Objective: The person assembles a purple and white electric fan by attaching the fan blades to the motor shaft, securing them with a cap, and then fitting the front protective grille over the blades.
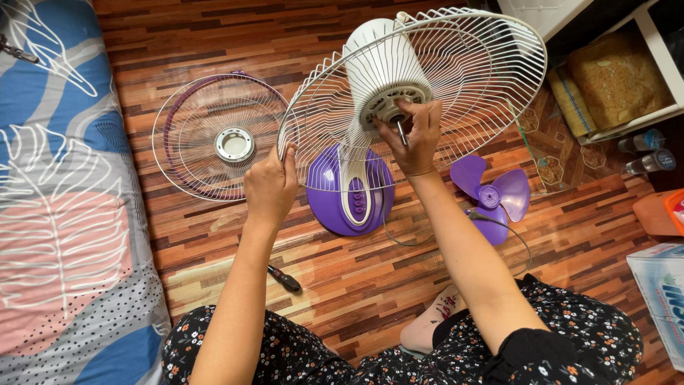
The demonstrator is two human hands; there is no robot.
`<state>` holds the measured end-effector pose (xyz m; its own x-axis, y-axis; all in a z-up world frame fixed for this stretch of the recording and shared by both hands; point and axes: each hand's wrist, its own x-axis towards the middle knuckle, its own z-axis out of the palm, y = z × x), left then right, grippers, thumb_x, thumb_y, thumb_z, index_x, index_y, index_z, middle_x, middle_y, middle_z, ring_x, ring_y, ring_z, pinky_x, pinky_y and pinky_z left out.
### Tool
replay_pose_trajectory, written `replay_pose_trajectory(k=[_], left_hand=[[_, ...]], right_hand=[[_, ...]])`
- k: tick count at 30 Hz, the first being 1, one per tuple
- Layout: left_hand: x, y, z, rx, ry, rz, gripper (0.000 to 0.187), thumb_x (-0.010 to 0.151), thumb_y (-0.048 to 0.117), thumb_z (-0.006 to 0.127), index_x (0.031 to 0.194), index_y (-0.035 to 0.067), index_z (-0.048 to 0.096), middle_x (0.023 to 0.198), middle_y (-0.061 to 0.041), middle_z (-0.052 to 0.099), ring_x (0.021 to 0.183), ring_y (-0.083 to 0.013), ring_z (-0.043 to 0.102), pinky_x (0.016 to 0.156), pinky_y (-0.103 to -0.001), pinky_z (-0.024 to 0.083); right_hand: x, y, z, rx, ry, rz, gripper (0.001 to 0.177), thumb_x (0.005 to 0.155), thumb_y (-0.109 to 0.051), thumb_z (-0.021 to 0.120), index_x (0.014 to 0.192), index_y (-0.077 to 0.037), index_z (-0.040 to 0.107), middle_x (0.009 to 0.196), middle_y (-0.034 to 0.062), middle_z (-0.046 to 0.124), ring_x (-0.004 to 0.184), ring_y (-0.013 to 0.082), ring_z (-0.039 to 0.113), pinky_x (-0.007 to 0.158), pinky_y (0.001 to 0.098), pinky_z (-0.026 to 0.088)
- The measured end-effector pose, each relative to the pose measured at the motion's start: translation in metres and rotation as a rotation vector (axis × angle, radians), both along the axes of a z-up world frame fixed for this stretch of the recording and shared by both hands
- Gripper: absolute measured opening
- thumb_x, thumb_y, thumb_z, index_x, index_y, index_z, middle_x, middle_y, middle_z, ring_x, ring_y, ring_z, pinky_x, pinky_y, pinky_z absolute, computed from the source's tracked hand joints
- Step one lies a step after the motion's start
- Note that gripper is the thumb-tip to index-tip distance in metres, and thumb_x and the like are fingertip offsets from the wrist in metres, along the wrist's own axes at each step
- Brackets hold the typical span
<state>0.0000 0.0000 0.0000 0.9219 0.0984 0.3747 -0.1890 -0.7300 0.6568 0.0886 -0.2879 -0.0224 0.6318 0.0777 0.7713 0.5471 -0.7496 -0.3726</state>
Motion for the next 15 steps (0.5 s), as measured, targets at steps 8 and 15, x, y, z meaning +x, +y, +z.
replay_pose_trajectory(k=[8,15], left_hand=[[0.004,-0.001,-0.004,-0.044,0.001,-0.003,0.026,0.107,0.019,0.054,0.1,0.003,0.073,0.056,-0.012,0.064,0.045,-0.0247,0.064,0.042,-0.038,0.047],[0.02,-0.009,-0.027,-0.06,0.222,0.007,0.037,0.112,0.026,0.052,0.09,0.003,0.071,0.06,-0.013,0.067,0.046,-0.0284,0.065,0.043,-0.042,0.048]], right_hand=[[-0.008,0.032,-0.002,0.328,-0.011,-0.062,0.053,0.09,-0.046,0.084,0.114,-0.006,0.06,0.107,0.0076,0.048,0.097,0.0166,0.057,0.08,0.0294,0.055],[-0.003,0.071,-0.018,0.997,0.022,-0.018,0.066,0.095,-0.052,0.073,0.128,-0.001,0.047,0.121,0.0118,0.062,0.112,0.0208,0.063,0.097,0.0328,0.054]])
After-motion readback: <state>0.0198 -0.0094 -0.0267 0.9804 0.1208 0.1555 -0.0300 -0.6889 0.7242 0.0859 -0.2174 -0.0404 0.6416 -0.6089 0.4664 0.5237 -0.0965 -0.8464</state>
